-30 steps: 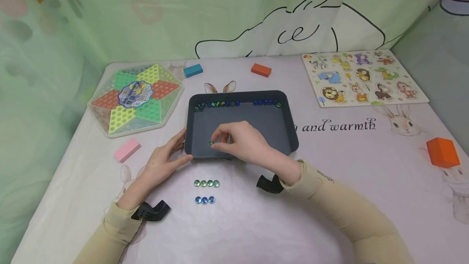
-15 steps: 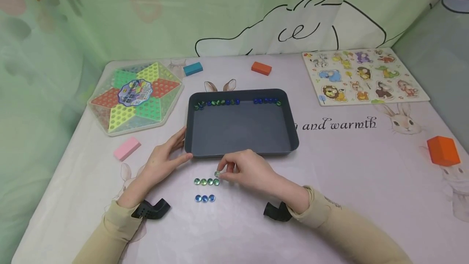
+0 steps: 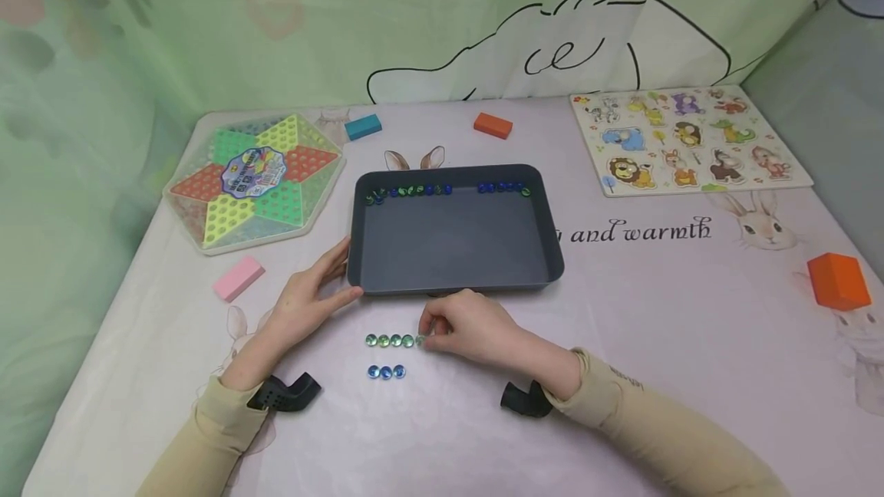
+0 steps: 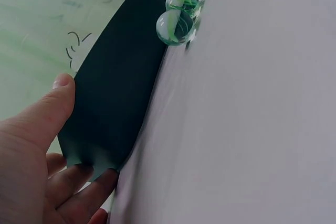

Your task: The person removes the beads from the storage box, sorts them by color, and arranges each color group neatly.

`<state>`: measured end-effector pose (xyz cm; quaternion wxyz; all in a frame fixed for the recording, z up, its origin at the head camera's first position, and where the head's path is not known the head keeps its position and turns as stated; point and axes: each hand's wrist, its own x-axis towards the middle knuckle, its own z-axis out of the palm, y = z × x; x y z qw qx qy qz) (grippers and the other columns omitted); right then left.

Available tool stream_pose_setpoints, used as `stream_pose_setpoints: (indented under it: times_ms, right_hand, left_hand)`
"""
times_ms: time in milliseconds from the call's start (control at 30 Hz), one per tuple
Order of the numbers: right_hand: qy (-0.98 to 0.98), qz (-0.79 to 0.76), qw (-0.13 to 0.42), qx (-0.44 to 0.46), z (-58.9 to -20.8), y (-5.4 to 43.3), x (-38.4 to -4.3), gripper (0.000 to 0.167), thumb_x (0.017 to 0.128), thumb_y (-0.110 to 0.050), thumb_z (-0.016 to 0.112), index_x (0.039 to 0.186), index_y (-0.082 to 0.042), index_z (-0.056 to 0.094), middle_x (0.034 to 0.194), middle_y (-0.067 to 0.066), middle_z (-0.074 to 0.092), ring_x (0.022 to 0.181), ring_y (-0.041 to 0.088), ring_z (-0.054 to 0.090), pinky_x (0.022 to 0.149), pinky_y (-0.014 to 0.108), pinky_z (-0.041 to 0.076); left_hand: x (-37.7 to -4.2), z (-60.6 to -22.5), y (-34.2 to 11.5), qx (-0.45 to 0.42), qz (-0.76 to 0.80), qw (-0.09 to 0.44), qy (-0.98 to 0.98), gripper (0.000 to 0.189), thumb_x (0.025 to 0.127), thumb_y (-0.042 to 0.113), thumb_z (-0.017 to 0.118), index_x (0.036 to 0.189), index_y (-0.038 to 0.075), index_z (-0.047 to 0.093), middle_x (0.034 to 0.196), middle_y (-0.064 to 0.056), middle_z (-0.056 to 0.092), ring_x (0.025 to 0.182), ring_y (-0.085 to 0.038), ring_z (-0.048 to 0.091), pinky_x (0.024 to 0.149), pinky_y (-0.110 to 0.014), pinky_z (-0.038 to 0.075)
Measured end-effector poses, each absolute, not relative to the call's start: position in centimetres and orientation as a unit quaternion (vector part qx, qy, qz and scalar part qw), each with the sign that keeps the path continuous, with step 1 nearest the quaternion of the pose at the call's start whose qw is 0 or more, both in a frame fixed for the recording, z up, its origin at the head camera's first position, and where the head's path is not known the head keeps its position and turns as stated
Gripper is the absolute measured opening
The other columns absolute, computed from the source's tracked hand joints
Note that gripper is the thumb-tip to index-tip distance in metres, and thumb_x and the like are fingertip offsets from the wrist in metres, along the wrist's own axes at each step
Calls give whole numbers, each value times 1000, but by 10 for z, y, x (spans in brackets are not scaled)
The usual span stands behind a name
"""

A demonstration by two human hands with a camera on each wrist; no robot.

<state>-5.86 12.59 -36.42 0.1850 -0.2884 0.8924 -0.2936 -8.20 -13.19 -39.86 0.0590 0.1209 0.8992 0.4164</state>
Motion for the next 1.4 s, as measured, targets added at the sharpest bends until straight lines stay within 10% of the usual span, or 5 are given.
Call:
stream_pose_setpoints:
  times_ms: [833,1400]
  right_hand:
    - [894,-286,198,-281,-356,127,-61,8,79,-23,73,82,-20,66,62,-13,52,52,0,42,49,17,36]
    - [822,-479,237,-197,-293,121,-138,23,90,-25,61,107,-10,63,85,9,59,69,35,53,57,37,48]
  left_hand:
    - [-81,-398,-132,125,423,54,896,77,82,36,68,147,21,28,133,-6,54,121,-22,53,105,-46,34]
    - [-80,-397,-132,117,424,64,896,78,82,40,68,147,24,27,134,-6,53,122,-22,51,105,-47,33]
